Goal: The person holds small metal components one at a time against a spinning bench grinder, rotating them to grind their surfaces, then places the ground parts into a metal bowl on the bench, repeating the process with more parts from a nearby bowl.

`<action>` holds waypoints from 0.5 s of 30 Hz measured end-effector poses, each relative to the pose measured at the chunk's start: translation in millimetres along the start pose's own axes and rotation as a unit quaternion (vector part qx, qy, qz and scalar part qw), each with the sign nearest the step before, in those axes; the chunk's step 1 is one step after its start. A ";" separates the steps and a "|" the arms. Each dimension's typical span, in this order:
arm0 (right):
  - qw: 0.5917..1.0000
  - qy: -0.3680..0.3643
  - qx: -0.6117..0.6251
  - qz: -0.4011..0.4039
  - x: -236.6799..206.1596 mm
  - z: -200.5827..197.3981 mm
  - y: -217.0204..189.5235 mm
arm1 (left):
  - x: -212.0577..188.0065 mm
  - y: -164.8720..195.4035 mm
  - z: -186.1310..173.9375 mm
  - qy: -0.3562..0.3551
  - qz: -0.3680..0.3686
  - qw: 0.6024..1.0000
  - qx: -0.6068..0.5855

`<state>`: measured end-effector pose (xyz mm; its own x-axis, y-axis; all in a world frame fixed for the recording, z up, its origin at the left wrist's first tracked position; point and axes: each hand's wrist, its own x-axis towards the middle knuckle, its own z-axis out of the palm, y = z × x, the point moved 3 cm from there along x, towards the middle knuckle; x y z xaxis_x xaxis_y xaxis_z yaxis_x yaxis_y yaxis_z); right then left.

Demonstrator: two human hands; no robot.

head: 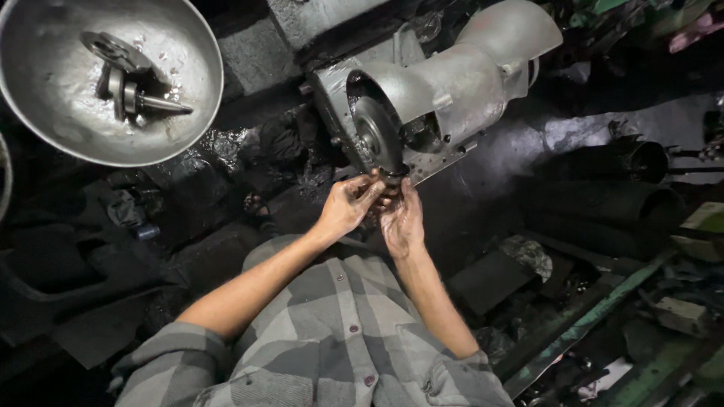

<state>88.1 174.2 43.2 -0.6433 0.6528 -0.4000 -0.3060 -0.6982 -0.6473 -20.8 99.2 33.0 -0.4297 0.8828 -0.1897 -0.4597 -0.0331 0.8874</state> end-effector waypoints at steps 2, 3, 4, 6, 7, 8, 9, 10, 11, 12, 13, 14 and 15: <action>0.999 0.028 -0.037 0.003 2.0 -3.9 -0.2 | -0.3 -3.3 0.4 0.015 0.024 1.000 -0.012; 0.999 0.024 -0.043 -0.005 3.4 -4.1 -0.9 | -1.6 -4.3 0.5 0.024 0.035 0.999 -0.016; 0.999 0.020 -0.047 -0.013 3.9 -4.3 -2.0 | -2.7 -5.9 2.5 0.033 0.034 0.999 -0.026; 0.999 0.018 -0.045 -0.022 6.4 -3.0 -2.8 | 1.4 -6.6 5.1 0.048 0.037 0.997 -0.040; 0.999 0.021 -0.040 -0.021 7.4 -2.9 -3.9 | 2.2 -6.7 5.4 0.051 0.038 0.997 -0.033; 0.999 0.024 -0.036 -0.019 8.7 -2.6 -5.1 | 2.1 -6.9 5.9 0.054 0.039 0.997 -0.027; 0.999 0.016 -0.038 -0.021 10.7 -1.7 -5.7 | 1.4 -7.6 6.0 0.060 0.040 0.997 -0.020; 0.999 0.010 -0.040 -0.021 10.8 -1.4 -5.4 | -0.4 -8.7 6.7 0.061 0.045 0.997 -0.033; 0.999 0.006 -0.041 -0.023 9.2 -1.8 -5.0 | -1.5 -9.9 7.9 0.062 0.049 0.996 -0.046; 0.999 0.005 -0.042 -0.019 9.0 -2.0 -5.0 | -0.3 -9.8 8.0 0.062 0.057 0.995 -0.057; 0.999 0.003 -0.044 -0.015 9.2 -2.3 -5.9 | 0.7 -9.7 7.9 0.069 0.063 0.995 -0.044; 0.999 0.002 -0.045 -0.010 8.3 -2.9 -6.4 | 0.0 -10.0 8.1 0.077 0.067 0.994 -0.031; 0.999 -0.001 -0.049 -0.009 8.0 -3.3 -6.5 | -1.0 -10.1 7.7 0.084 0.070 0.994 -0.017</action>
<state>87.3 184.9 42.0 -0.6399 0.6638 -0.3871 -0.2465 -0.6545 -0.7148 -9.7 102.3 27.5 -0.6143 0.7775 -0.1347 -0.4110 -0.1695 0.8958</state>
